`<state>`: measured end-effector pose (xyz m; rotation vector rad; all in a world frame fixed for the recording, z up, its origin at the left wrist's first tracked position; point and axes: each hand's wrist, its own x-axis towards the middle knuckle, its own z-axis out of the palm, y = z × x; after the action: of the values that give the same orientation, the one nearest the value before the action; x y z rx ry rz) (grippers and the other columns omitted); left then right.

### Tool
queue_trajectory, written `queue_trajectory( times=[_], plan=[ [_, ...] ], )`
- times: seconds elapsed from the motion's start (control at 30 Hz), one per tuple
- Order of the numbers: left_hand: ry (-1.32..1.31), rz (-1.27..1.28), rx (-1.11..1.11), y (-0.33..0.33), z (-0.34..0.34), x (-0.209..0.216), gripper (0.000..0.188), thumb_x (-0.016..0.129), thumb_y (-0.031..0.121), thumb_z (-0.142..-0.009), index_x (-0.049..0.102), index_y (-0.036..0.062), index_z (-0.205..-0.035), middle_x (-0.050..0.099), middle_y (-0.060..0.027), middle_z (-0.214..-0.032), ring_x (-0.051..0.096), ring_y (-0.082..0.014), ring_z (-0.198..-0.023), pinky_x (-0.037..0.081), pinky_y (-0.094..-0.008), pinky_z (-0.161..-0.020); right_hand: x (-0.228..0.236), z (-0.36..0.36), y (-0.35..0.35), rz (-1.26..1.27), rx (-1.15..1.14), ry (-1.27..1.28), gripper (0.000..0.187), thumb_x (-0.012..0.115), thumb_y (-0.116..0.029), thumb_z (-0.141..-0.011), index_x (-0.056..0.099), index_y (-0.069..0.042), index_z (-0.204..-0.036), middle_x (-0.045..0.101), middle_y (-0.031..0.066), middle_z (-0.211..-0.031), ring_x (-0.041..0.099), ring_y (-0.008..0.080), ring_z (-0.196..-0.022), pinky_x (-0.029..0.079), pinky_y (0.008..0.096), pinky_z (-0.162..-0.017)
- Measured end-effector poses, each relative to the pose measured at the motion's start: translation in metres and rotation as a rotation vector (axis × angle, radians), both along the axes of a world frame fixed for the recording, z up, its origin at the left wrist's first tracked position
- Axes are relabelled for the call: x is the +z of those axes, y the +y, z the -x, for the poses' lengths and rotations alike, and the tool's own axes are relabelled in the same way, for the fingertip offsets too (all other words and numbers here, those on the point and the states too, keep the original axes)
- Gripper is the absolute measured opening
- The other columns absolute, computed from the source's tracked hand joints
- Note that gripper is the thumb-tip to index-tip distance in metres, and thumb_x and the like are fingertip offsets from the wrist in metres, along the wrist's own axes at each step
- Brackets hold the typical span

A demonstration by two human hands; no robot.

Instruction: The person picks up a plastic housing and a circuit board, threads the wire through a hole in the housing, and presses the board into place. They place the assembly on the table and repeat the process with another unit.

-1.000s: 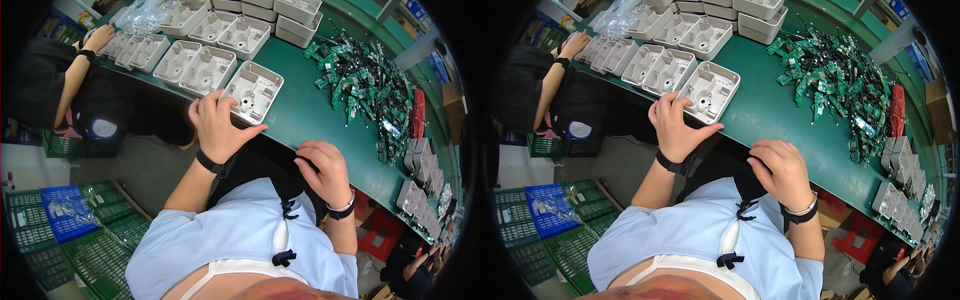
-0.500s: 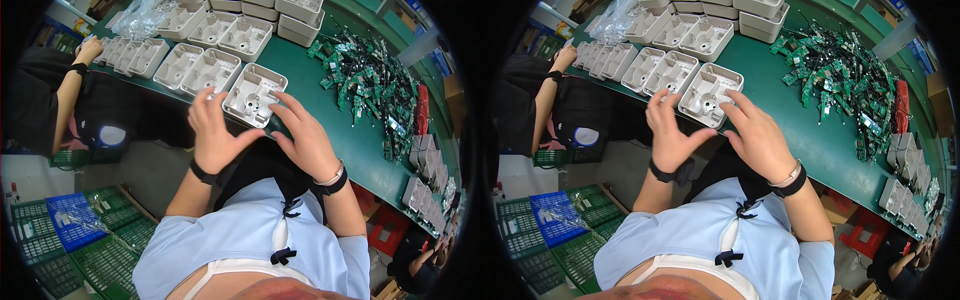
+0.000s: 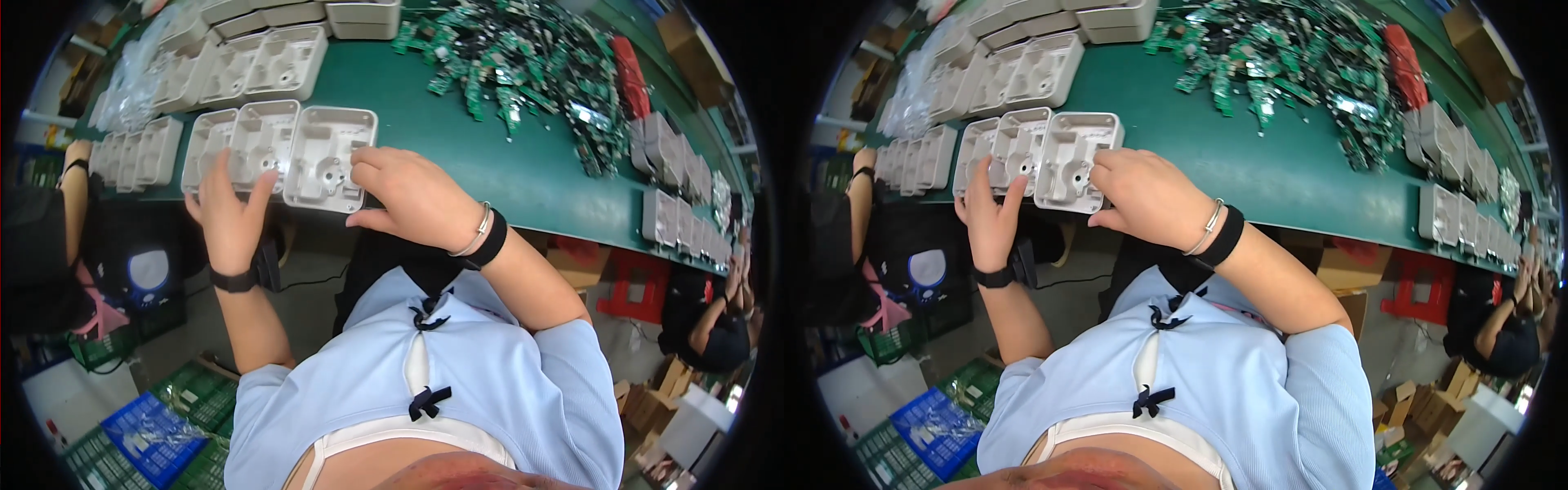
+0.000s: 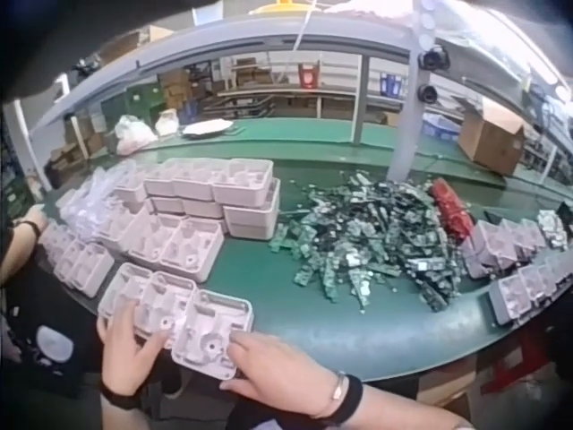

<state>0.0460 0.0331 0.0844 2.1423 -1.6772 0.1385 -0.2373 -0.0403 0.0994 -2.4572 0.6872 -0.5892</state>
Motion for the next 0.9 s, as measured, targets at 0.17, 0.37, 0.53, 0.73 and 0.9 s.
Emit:
queue_trajectory(
  times=[0.17, 0.37, 0.53, 0.73, 0.9],
  plan=[
    [0.045, 0.033, -0.105, 0.018, 0.039, -0.005, 0.069, 0.078, 0.047, -0.093, 0.058, 0.0034, -0.143, 0.063, -0.0189, -0.140, 0.055, -0.0384, -0.135, 0.019, -0.0670, -0.121, 0.000, 0.045, 0.013, 0.012, -0.031, 0.003, 0.041, 0.085, -0.028, -0.083, 0.063, -0.001, -0.104, 0.066, 0.0167, -0.125, 0.065, 0.0412, -0.110, 0.054, 0.0477, -0.094],
    [0.059, 0.035, -0.306, 0.030, 0.108, 0.002, 0.066, 0.079, 0.044, -0.092, 0.059, 0.0033, -0.140, 0.063, -0.0156, -0.137, 0.056, -0.0352, -0.133, 0.020, -0.0655, -0.121, 0.009, 0.132, 0.046, 0.042, -0.158, 0.056, 0.043, 0.087, -0.028, -0.081, 0.065, -0.002, -0.108, 0.066, 0.0166, -0.132, 0.066, 0.0403, -0.115, 0.055, 0.0462, -0.096],
    [0.048, 0.020, -0.492, 0.014, 0.154, 0.005, 0.065, 0.079, 0.043, -0.092, 0.060, 0.0021, -0.138, 0.063, -0.0158, -0.137, 0.055, -0.0349, -0.134, 0.019, -0.0651, -0.121, 0.011, 0.190, 0.068, 0.033, -0.296, 0.104, 0.046, 0.089, -0.027, -0.079, 0.066, -0.002, -0.110, 0.066, 0.0163, -0.134, 0.067, 0.0402, -0.114, 0.056, 0.0453, -0.095],
    [0.052, 0.039, -0.607, -0.021, 0.172, 0.008, 0.066, 0.080, 0.044, -0.091, 0.060, 0.0015, -0.137, 0.063, -0.0166, -0.139, 0.055, -0.0357, -0.134, 0.019, -0.0661, -0.121, 0.010, 0.213, 0.065, 0.036, -0.380, 0.074, 0.046, 0.089, -0.026, -0.080, 0.067, -0.003, -0.113, 0.067, 0.0167, -0.132, 0.067, 0.0410, -0.113, 0.056, 0.0460, -0.095],
    [-0.003, 0.084, -0.603, -0.028, 0.179, 0.015, 0.064, 0.081, 0.044, -0.090, 0.061, 0.0020, -0.134, 0.061, -0.0166, -0.141, 0.055, -0.0358, -0.133, 0.020, -0.0638, -0.121, 0.016, 0.213, 0.057, 0.064, -0.389, 0.051, 0.046, 0.087, -0.025, -0.084, 0.067, -0.003, -0.118, 0.068, 0.0160, -0.128, 0.068, 0.0372, -0.108, 0.057, 0.0434, -0.090]
  ],
)
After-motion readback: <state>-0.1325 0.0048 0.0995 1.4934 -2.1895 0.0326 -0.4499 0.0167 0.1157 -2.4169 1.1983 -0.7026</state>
